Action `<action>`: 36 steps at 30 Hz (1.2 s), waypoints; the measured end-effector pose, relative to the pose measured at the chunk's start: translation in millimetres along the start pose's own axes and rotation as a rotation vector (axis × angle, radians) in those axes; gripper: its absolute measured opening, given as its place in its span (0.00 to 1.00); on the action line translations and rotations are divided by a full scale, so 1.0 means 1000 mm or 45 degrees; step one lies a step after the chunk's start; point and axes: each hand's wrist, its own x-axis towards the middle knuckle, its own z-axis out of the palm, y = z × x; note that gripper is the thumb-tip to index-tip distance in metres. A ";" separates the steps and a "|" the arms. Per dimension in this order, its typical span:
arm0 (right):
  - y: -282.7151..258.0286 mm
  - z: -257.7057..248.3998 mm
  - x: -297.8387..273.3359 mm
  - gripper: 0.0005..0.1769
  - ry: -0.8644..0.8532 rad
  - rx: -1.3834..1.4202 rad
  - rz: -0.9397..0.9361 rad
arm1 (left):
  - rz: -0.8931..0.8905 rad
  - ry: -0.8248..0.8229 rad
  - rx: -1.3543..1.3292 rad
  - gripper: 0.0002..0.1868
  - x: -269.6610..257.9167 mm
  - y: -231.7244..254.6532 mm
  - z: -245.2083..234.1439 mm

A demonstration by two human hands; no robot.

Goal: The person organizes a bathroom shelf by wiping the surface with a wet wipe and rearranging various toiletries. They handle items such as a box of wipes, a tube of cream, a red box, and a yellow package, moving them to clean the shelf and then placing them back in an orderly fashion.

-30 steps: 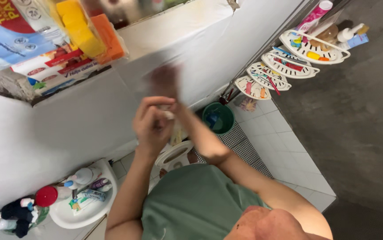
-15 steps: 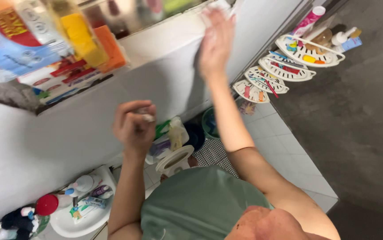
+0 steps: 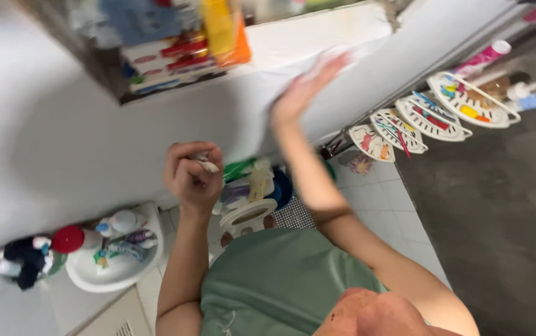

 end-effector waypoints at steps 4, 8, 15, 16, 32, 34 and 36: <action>-0.052 0.035 -0.114 0.29 -0.521 -0.228 -0.435 | 0.230 -0.067 -0.069 0.23 0.002 -0.002 -0.009; -0.013 0.017 -0.108 0.31 -0.600 -0.259 -0.378 | 0.121 -0.105 0.049 0.19 -0.003 -0.014 -0.042; -0.077 0.074 -0.076 0.37 0.060 0.171 0.058 | 0.052 0.157 0.129 0.21 -0.022 -0.025 -0.069; -0.091 0.089 -0.095 0.37 -0.060 0.045 -0.113 | 0.119 0.090 0.069 0.21 -0.022 -0.024 -0.063; 0.025 0.021 -0.156 0.44 -0.022 0.058 0.821 | -0.039 -0.237 -0.223 0.23 -0.029 -0.029 0.003; 0.003 0.018 -0.134 0.44 0.046 0.343 1.229 | -0.005 -0.306 -0.283 0.23 -0.026 -0.021 0.020; -0.003 0.018 -0.119 0.46 0.117 0.664 1.618 | 0.101 -0.363 -0.323 0.24 -0.021 -0.017 0.028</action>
